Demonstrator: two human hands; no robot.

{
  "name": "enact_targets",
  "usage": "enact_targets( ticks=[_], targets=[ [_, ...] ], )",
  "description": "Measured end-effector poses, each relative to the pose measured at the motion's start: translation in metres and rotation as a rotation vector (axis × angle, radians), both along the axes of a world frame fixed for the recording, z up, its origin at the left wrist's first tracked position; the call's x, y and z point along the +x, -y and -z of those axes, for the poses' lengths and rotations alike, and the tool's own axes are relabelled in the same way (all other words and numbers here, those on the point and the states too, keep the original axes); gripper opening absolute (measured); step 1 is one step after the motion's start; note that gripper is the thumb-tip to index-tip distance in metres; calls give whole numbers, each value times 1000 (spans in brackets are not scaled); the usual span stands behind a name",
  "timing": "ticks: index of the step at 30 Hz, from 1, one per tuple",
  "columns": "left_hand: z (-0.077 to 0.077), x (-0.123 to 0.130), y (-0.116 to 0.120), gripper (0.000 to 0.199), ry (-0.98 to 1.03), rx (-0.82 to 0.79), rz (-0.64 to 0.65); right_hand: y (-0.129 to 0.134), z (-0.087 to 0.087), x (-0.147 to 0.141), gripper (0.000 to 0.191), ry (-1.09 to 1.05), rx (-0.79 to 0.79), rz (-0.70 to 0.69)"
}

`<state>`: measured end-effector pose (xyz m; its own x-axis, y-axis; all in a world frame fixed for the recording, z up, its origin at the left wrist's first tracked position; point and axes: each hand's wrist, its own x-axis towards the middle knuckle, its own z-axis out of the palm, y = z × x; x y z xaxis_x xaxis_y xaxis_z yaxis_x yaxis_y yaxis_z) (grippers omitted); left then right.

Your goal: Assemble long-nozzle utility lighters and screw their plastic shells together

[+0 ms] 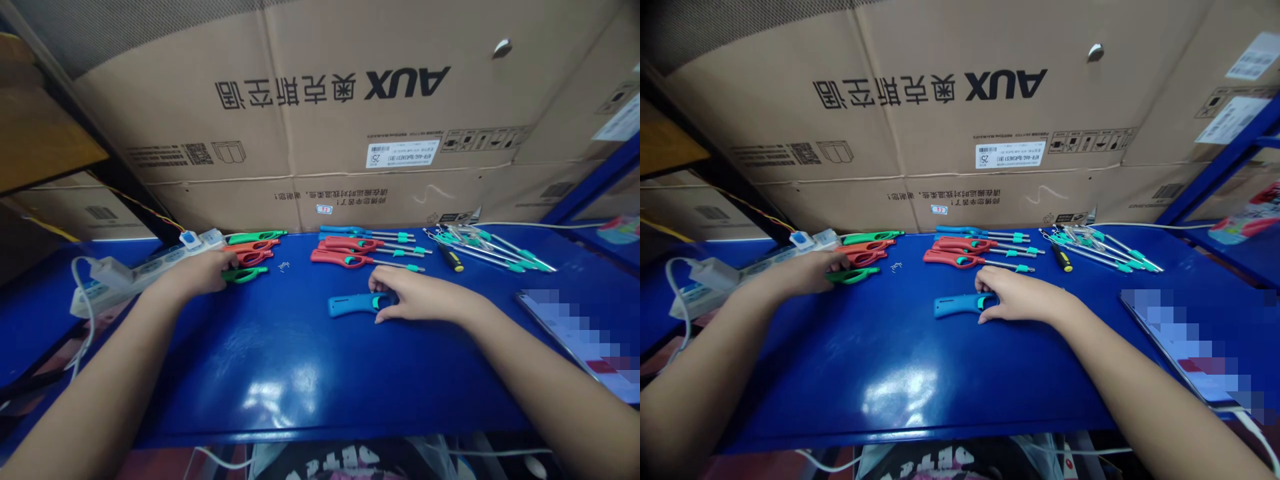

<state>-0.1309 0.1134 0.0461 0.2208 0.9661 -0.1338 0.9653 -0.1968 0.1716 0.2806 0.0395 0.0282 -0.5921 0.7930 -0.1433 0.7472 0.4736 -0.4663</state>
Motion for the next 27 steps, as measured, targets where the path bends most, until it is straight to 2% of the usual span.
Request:
enact_targets(
  ticks=[7,16,19,20,22,23,24,27],
  targets=[
    [5,11,7,38,-308,44,-95,5,4,-7,43,-27,19,-36],
    [-3,34,22,55,-449,117,-131,17,-8,-12,38,69,-8,-53],
    [-4,57,39,51,-482,178,-105,23,-11,-18,35,123,28,-61],
    [-2,69,48,46,-473,218,-49,25,-11,-20,34,143,42,-65],
    [4,96,71,33,-281,320,239,28,-10,-25,30,179,69,-74],
    [9,110,83,28,-142,315,393,29,-10,-27,29,188,83,-77],
    [15,123,94,27,-28,299,503,30,-9,-28,27,193,97,-80],
    [38,148,114,41,134,300,689,32,-7,-31,28,189,110,-76]
  ],
)
